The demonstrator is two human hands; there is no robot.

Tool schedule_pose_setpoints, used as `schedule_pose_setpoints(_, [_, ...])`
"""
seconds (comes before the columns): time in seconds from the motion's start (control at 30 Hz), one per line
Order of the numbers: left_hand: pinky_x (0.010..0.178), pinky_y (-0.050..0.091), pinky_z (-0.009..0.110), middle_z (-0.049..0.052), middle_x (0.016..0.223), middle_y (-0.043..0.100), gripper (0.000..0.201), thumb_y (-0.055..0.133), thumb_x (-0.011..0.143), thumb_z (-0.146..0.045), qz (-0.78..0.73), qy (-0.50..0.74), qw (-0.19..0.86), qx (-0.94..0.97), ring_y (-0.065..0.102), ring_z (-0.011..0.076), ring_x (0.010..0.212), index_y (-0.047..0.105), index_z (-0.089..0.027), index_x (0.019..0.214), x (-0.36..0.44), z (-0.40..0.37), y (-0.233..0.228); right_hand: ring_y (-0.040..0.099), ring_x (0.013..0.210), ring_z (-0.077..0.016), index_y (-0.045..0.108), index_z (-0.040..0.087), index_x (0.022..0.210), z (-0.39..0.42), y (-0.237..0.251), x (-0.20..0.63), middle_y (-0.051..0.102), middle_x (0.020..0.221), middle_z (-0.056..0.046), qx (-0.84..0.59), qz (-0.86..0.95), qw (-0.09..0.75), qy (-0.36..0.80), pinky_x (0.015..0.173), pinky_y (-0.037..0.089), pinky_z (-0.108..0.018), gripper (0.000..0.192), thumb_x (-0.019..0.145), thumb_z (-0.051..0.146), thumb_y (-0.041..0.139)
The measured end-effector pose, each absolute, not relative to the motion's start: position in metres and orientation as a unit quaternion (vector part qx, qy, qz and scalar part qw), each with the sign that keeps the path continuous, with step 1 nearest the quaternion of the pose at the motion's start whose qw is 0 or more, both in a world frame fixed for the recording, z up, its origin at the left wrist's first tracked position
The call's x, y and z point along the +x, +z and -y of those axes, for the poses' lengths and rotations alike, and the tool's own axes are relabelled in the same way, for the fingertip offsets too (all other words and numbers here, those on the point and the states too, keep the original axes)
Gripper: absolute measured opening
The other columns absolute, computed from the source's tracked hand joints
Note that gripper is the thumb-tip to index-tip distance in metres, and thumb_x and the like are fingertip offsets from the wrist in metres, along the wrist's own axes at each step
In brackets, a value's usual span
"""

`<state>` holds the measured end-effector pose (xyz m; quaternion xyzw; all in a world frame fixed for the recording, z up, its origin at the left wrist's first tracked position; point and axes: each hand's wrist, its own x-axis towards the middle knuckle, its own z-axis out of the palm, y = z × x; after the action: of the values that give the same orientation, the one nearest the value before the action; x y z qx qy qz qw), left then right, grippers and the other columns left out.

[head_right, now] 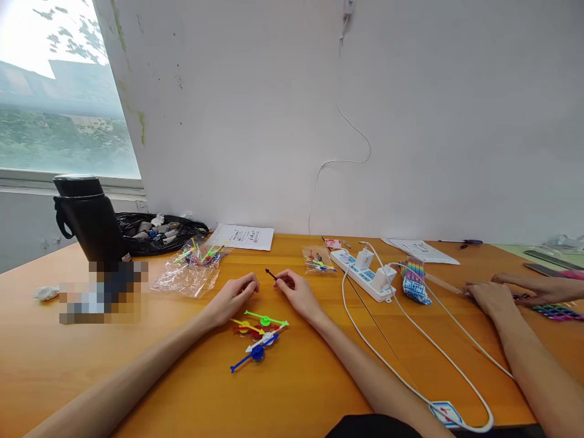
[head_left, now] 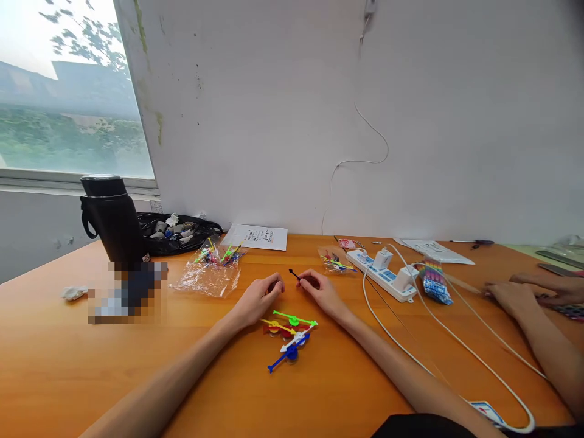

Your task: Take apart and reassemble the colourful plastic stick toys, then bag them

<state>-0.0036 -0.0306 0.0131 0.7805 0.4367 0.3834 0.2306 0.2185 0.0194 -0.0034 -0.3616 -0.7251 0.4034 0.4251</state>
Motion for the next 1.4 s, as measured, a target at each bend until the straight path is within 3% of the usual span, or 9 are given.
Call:
schedule_pose_setpoints(0.2, [0.064, 0.034, 0.023, -0.002, 0.073, 0.052, 0.033, 0.036, 0.098, -0.041, -0.424, 0.422, 0.280, 0.751, 0.046, 0.0142, 0.068, 0.056, -0.019, 0.085, -0.005, 0.025, 0.007, 0.063, 0.091, -0.0196, 0.072, 0.018, 0.098, -0.047, -0.005, 0.203, 0.070, 0.098, -0.008, -0.368, 0.816, 0.377, 0.237, 0.084, 0.048, -0.034, 0.022, 0.091, 0.035, 0.060])
schedule_pose_setpoints(0.37, [0.057, 0.030, 0.022, -0.004, 0.067, 0.044, 0.035, 0.036, 0.099, -0.044, -0.414, 0.438, 0.330, 0.727, 0.040, 0.0125, 0.061, 0.057, -0.018, 0.088, -0.007, 0.025, 0.006, 0.061, 0.097, -0.0209, 0.076, 0.017, 0.099, -0.069, -0.006, 0.194, 0.069, 0.099, -0.009, -0.381, 0.835, 0.352, 0.186, 0.090, 0.045, -0.036, 0.021, 0.091, 0.026, 0.059])
schedule_pose_setpoints(0.7, [0.050, 0.029, 0.021, -0.007, 0.061, 0.039, 0.036, 0.043, 0.096, -0.054, -0.391, 0.475, 0.435, 0.657, 0.034, 0.0096, 0.053, 0.048, -0.019, 0.086, -0.005, 0.020, 0.003, 0.059, 0.096, -0.0202, 0.074, 0.017, 0.102, -0.065, -0.005, 0.194, 0.067, 0.098, -0.008, -0.393, 0.840, 0.337, 0.162, 0.089, 0.045, -0.035, 0.020, 0.090, 0.021, 0.058])
schedule_pose_setpoints(0.9, [0.047, 0.034, 0.020, -0.010, 0.058, 0.032, 0.041, 0.039, 0.094, -0.062, -0.346, 0.506, 0.542, 0.576, 0.030, 0.0088, 0.047, 0.044, -0.021, 0.096, -0.006, 0.015, 0.000, 0.056, 0.099, -0.0202, 0.066, 0.020, 0.110, -0.034, 0.010, 0.187, 0.063, 0.103, -0.007, -0.338, 0.825, 0.421, 0.168, 0.094, 0.043, -0.036, 0.022, 0.097, 0.033, 0.053])
schedule_pose_setpoints(1.0, [0.048, 0.035, 0.021, -0.009, 0.058, 0.032, 0.046, 0.037, 0.095, -0.065, -0.342, 0.495, 0.539, 0.589, 0.029, 0.0085, 0.048, 0.046, -0.020, 0.099, -0.006, 0.017, 0.001, 0.056, 0.100, -0.0201, 0.061, 0.024, 0.120, -0.009, 0.018, 0.179, 0.063, 0.107, -0.006, -0.279, 0.838, 0.414, 0.217, 0.094, 0.043, -0.035, 0.029, 0.096, 0.039, 0.056])
schedule_pose_setpoints(1.1, [0.050, 0.031, 0.020, -0.008, 0.063, 0.034, 0.050, 0.042, 0.092, -0.068, -0.347, 0.485, 0.533, 0.600, 0.029, 0.0076, 0.052, 0.049, -0.019, 0.098, -0.005, 0.022, 0.003, 0.056, 0.098, -0.0204, 0.062, 0.025, 0.117, 0.004, 0.021, 0.173, 0.062, 0.105, -0.006, -0.253, 0.846, 0.408, 0.233, 0.091, 0.044, -0.035, 0.030, 0.094, 0.043, 0.060])
schedule_pose_setpoints(1.27, [0.051, 0.028, 0.021, -0.008, 0.062, 0.036, 0.053, 0.044, 0.089, -0.071, -0.355, 0.468, 0.526, 0.615, 0.029, 0.0076, 0.053, 0.048, -0.018, 0.091, -0.003, 0.022, 0.002, 0.054, 0.083, -0.0193, 0.065, 0.025, 0.113, 0.004, 0.019, 0.177, 0.060, 0.088, -0.003, -0.262, 0.854, 0.397, 0.209, 0.080, 0.042, -0.033, 0.029, 0.092, 0.046, 0.062])
schedule_pose_setpoints(1.4, [0.052, 0.036, 0.023, -0.008, 0.055, 0.038, 0.053, 0.034, 0.093, -0.070, -0.350, 0.463, 0.533, 0.616, 0.034, 0.0101, 0.050, 0.048, -0.019, 0.098, -0.005, 0.018, 0.000, 0.054, 0.076, -0.0182, 0.064, 0.024, 0.109, 0.003, 0.024, 0.184, 0.062, 0.081, -0.002, -0.295, 0.859, 0.391, 0.149, 0.079, 0.039, -0.033, 0.027, 0.093, 0.045, 0.061])
